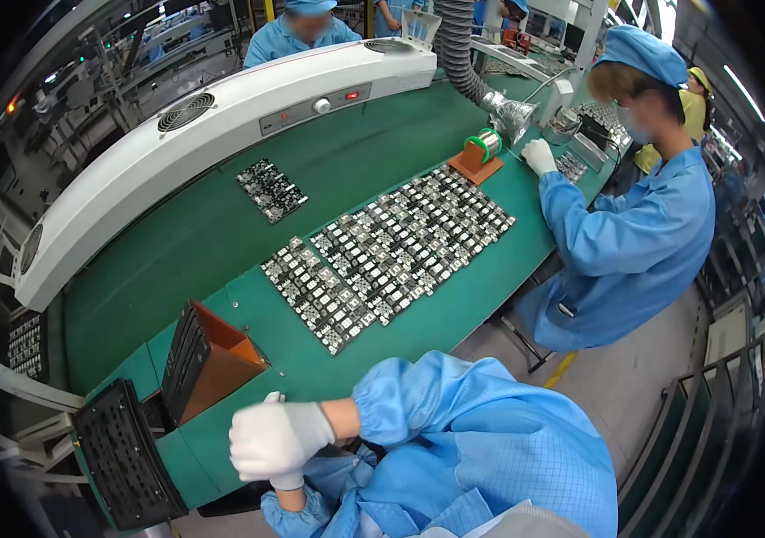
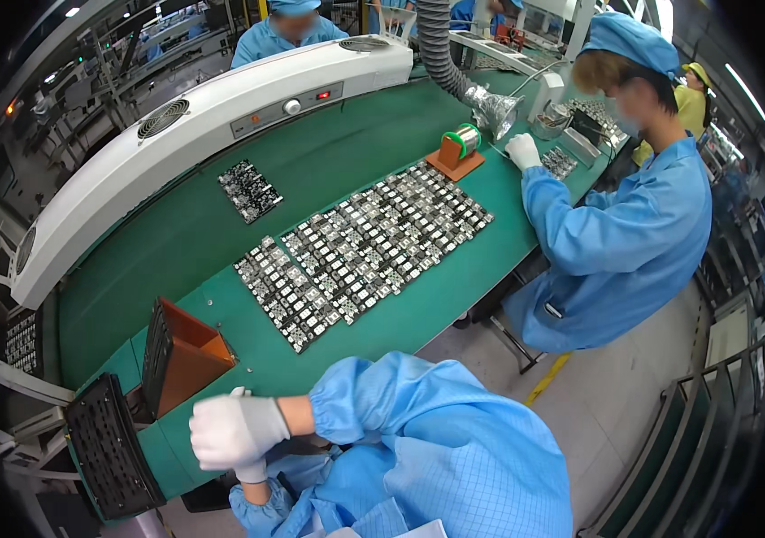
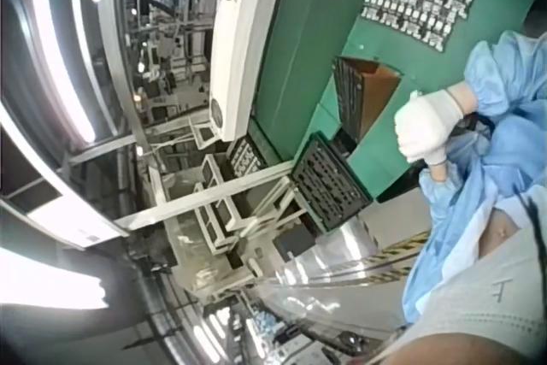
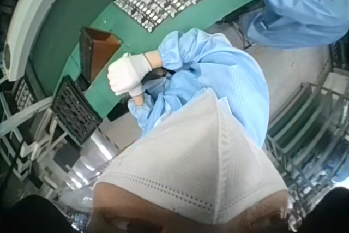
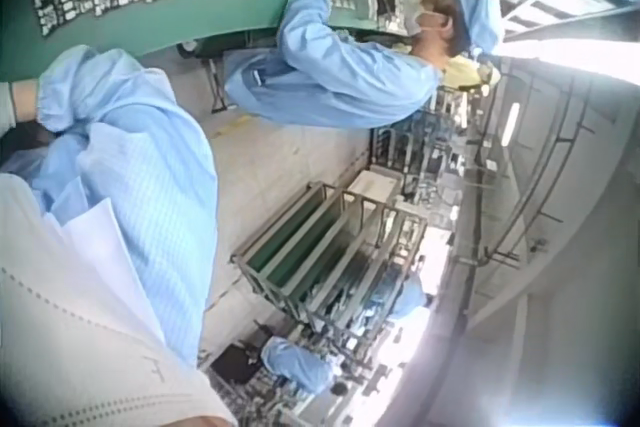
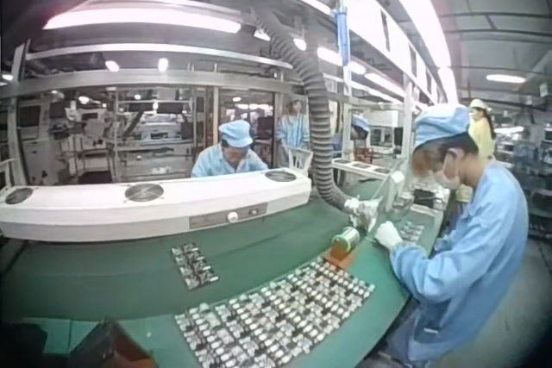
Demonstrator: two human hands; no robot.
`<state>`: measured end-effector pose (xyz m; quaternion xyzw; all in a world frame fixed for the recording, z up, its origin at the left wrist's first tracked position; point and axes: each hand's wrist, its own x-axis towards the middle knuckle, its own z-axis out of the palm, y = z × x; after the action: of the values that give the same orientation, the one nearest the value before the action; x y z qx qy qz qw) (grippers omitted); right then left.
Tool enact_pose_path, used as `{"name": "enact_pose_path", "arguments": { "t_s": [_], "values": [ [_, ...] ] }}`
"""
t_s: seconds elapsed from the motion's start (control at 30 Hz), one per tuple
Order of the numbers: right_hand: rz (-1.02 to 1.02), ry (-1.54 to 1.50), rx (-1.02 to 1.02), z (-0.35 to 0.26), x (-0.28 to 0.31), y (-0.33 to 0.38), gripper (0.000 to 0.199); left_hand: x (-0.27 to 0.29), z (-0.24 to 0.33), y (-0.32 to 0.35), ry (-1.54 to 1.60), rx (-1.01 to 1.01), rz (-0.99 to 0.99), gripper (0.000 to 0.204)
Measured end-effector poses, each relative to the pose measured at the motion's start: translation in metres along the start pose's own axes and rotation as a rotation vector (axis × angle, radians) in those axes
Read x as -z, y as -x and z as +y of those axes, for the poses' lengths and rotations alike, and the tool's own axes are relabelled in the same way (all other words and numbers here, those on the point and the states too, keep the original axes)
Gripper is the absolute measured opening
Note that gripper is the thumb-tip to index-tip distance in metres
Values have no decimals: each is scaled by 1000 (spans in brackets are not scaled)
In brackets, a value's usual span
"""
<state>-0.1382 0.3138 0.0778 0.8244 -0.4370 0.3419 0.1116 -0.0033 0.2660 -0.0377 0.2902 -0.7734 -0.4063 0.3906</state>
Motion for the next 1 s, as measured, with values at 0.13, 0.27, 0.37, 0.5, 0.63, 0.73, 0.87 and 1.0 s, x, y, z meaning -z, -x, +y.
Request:
{"name": "enact_pose_path", "arguments": {
  "t_s": [0.13, 0.27, 0.37, 0.5, 0.63, 0.73, 0.87, 1.0],
  "values": [
    [-403, 28, -195, -12, -22, -8, 34, -3, -5, -8, -10, -2, -7, 27],
    [-880, 17, -456, -13, -26, -16, 54, -11, -6, -14, -7, 4, -24, 27],
    [-954, -65, -482, -9, -19, -18, 57, -18, -9, -16, 4, 7, -56, 28],
    [-887, -30, -497, -12, -11, -21, 55, -22, -12, -16, 8, 14, -67, 28],
    [-886, -40, -562, -18, -10, -23, 54, -20, -13, -16, 4, 18, -67, 28],
    [-859, 1, -597, -18, -10, -24, 53, -18, -13, -15, -2, 22, -68, 28],
    [-936, -95, -556, -11, -9, -23, 54, -18, -14, -14, -5, 25, -72, 28],
    [-894, -146, -533, -14, -15, -19, 53, -18, -14, -13, -9, 28, -78, 29]
  ]
}}
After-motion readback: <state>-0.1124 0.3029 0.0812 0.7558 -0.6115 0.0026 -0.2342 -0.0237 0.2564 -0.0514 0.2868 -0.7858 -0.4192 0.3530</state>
